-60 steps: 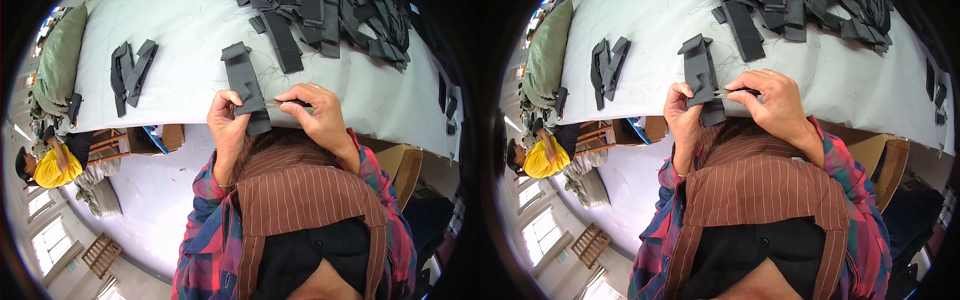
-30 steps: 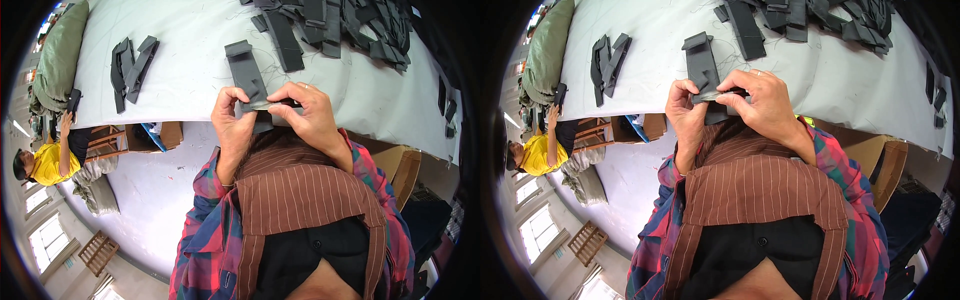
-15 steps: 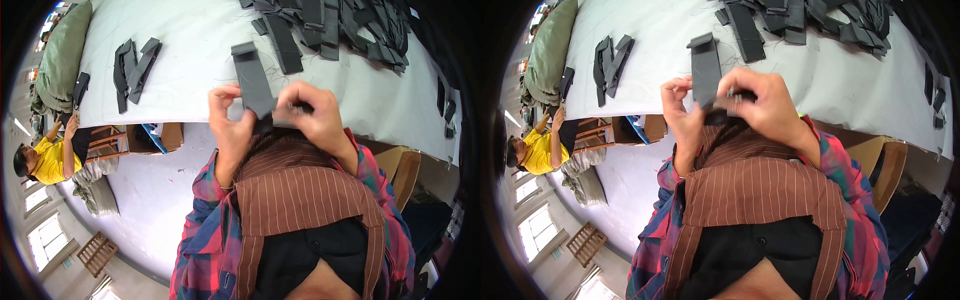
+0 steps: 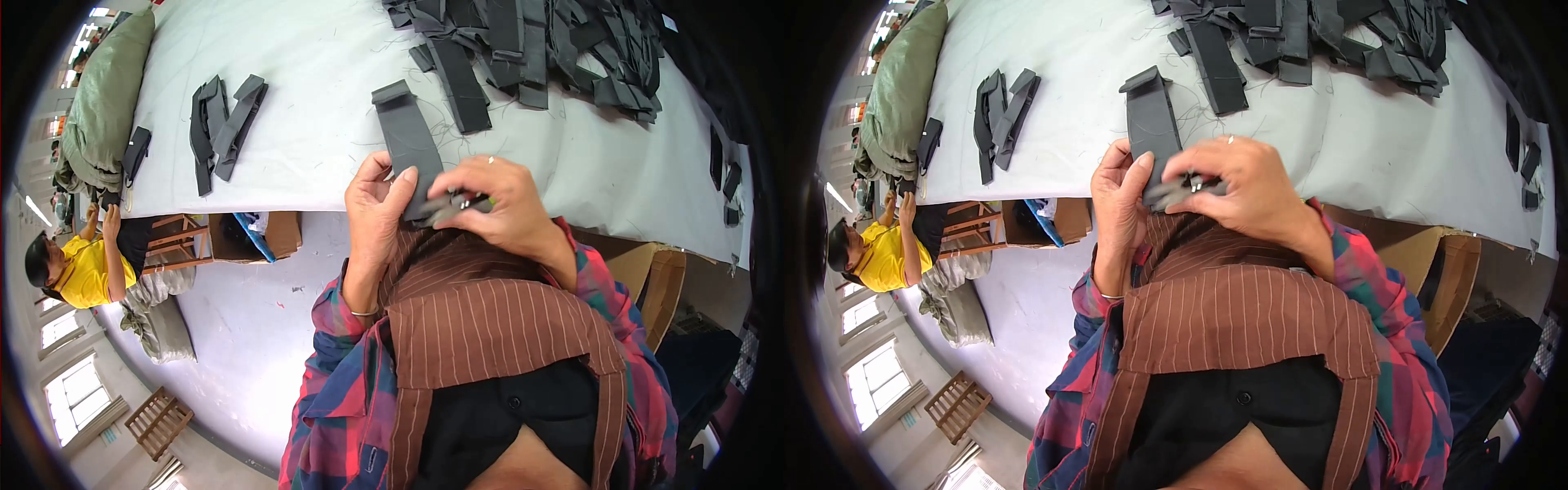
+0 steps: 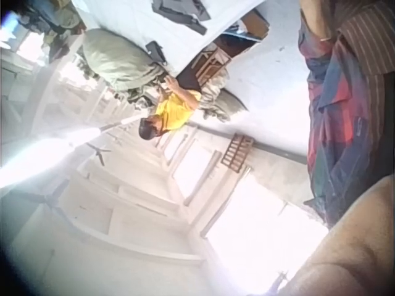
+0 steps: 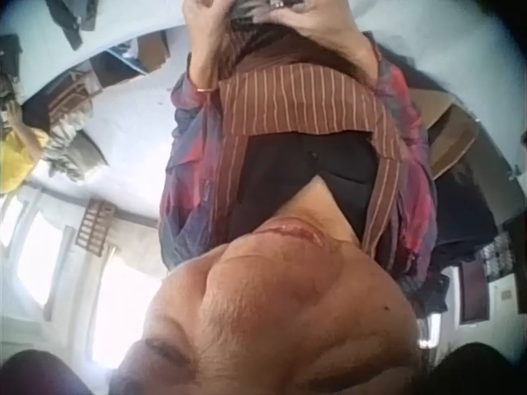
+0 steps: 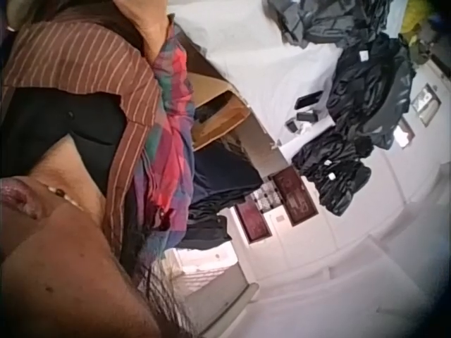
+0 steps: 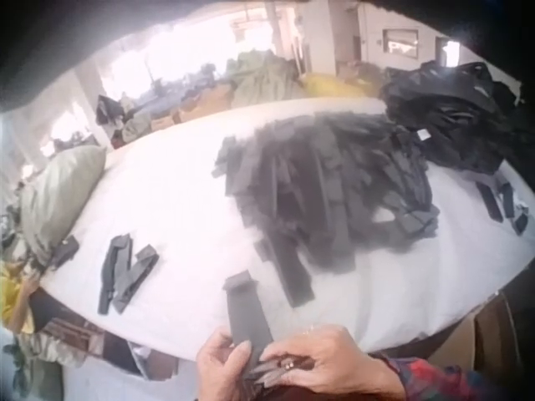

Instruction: Trim excess thread and edges from black fabric components using thread snips.

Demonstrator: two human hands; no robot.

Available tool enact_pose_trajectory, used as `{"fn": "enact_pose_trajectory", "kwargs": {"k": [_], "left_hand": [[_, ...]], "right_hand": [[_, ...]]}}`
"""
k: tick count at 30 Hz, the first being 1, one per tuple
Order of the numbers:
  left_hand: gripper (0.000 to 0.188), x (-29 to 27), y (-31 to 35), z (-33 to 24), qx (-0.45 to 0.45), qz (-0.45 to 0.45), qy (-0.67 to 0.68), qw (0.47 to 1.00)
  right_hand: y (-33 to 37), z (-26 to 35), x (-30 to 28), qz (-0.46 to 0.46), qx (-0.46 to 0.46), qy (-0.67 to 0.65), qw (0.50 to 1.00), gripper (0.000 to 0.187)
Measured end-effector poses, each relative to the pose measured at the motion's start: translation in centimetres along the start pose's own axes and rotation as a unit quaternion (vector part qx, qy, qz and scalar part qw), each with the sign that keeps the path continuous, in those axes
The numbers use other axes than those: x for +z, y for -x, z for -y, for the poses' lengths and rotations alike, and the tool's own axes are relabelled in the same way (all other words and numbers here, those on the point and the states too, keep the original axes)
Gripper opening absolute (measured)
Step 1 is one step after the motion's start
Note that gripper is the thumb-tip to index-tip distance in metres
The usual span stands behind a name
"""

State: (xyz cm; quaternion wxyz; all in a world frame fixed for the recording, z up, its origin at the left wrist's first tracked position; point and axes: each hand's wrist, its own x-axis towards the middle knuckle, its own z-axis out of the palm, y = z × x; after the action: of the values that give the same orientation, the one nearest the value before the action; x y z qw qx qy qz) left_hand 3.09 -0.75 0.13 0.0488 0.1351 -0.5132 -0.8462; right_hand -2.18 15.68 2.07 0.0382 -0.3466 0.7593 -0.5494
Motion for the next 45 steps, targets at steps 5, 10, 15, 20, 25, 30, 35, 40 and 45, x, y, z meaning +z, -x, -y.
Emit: {"fn": "enact_pose_trajectory", "kwargs": {"k": [5, 10, 15, 20, 25, 30, 35, 40, 45], "left_hand": [[0.017, -0.4, 0.3, -0.5, -0.003, 0.010, -0.028, 1.000], [0.018, -0.2, 0.2, -1.0, -0.044, 0.014, 0.000, 0.999], [0.018, -0.4, 0.6, -1.1, -0.067, 0.009, 0.025, 0.997], [0.018, -0.3, 0.7, -0.6, -0.049, 0.015, 0.021, 0.998], [0.019, 0.1, 0.8, -0.2, -0.034, 0.013, -0.012, 0.999], [0.017, 0.2, 0.7, -0.3, -0.052, -0.018, 0.052, 0.997], [0.016, 0.0, 0.7, -0.7, -0.046, -0.022, 0.005, 0.999], [0.016, 0.2, 0.7, -0.7, -0.047, -0.019, -0.001, 0.999], [0.014, 0.3, 0.8, -0.6, -0.050, -0.027, -0.008, 0.998]], "right_hand": [[-1.7, -1.3, -2.1, -0.030, 0.008, 0.099, 0.995, 0.022], [-2.4, -1.4, -2.1, 0.001, -0.029, 0.138, 0.990, 0.020], [-2.6, -1.4, -1.8, 0.009, -0.063, 0.168, 0.984, 0.019], [-2.1, -0.9, -1.1, -0.035, 0.029, 0.053, 0.998, 0.015], [-2.1, -0.5, -0.6, -0.006, 0.016, 0.092, 0.996, 0.016], [-2.2, -1.0, 0.5, -0.043, -0.027, 0.099, 0.994, 0.015], [-2.2, -1.0, 1.0, -0.059, -0.062, 0.136, 0.987, 0.018], [-1.9, -1.3, 1.0, -0.074, -0.069, 0.153, 0.983, 0.019], [-1.8, -1.2, 1.0, -0.084, -0.078, 0.170, 0.979, 0.016]]}}
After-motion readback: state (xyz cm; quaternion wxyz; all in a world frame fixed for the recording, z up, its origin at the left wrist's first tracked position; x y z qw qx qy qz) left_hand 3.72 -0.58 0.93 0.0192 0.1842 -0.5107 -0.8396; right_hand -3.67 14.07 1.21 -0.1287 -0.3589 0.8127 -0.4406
